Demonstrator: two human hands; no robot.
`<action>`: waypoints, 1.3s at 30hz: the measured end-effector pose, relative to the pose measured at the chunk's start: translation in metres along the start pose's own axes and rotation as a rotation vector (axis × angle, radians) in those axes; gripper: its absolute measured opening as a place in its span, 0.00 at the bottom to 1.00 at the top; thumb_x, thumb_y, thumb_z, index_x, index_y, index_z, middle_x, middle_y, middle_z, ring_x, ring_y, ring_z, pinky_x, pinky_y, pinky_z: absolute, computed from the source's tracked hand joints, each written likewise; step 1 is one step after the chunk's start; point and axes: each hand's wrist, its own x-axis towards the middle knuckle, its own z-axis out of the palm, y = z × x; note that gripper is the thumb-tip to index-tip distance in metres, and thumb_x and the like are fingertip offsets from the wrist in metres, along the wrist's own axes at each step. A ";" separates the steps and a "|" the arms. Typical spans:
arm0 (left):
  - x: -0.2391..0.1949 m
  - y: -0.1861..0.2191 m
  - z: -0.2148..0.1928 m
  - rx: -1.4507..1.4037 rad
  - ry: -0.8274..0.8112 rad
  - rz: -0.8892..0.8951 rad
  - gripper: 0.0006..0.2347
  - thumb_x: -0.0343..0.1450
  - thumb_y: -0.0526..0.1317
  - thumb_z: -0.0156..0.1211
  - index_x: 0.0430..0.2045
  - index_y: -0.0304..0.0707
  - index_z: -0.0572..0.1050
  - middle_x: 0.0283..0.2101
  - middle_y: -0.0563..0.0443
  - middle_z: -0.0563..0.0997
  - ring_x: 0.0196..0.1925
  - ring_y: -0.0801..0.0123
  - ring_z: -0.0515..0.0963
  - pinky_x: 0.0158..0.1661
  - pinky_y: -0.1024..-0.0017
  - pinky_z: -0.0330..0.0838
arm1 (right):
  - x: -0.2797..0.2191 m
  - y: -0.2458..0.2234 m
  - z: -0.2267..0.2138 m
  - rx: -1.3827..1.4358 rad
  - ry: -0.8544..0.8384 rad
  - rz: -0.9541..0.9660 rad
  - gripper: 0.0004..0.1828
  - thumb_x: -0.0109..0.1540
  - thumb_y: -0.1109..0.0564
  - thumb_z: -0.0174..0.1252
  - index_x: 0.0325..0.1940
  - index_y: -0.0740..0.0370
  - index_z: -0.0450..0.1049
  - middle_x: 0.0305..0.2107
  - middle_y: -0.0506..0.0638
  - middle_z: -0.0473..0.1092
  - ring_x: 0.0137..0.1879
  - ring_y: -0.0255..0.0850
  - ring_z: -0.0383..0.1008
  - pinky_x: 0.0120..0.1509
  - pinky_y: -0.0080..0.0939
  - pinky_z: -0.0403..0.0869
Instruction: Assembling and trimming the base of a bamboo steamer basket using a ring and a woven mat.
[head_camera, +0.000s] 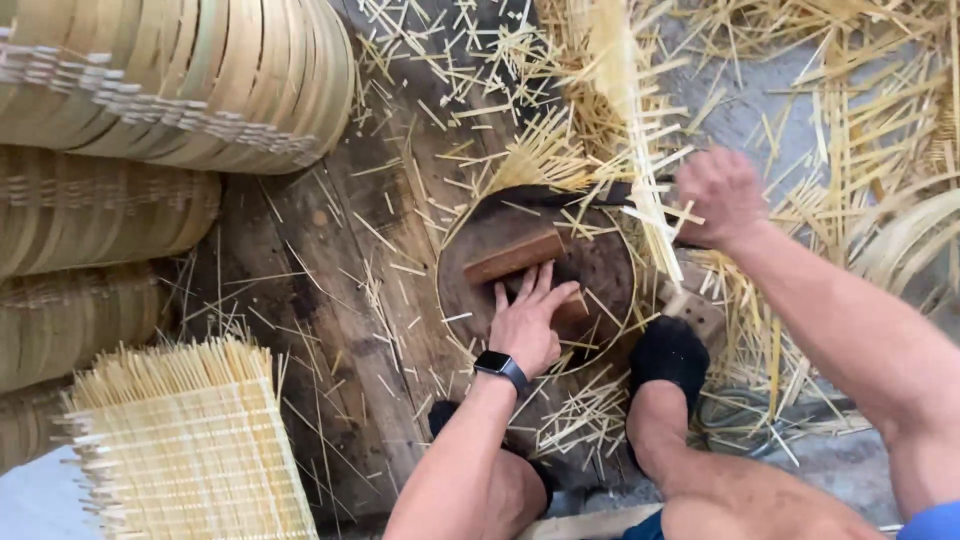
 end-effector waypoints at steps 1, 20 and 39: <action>0.000 0.000 0.002 -0.016 -0.007 -0.002 0.31 0.58 0.27 0.60 0.59 0.56 0.71 0.76 0.46 0.54 0.77 0.55 0.52 0.68 0.32 0.42 | 0.001 -0.006 0.011 -0.074 -0.038 -0.009 0.11 0.67 0.51 0.56 0.33 0.57 0.74 0.26 0.49 0.68 0.31 0.38 0.67 0.37 0.40 0.70; -0.001 -0.023 0.005 0.103 -0.052 0.169 0.28 0.54 0.29 0.65 0.52 0.48 0.78 0.72 0.44 0.63 0.74 0.56 0.59 0.65 0.28 0.40 | 0.050 -0.015 -0.037 -0.022 -0.493 -0.039 0.17 0.55 0.44 0.59 0.32 0.60 0.75 0.25 0.51 0.75 0.34 0.43 0.76 0.37 0.42 0.74; -0.004 -0.045 -0.010 0.346 -0.274 0.450 0.22 0.54 0.34 0.68 0.44 0.53 0.82 0.66 0.56 0.71 0.71 0.65 0.64 0.69 0.32 0.43 | 0.076 -0.003 -0.036 -0.045 -0.726 -0.121 0.16 0.62 0.45 0.52 0.32 0.57 0.76 0.26 0.48 0.70 0.34 0.39 0.71 0.36 0.40 0.77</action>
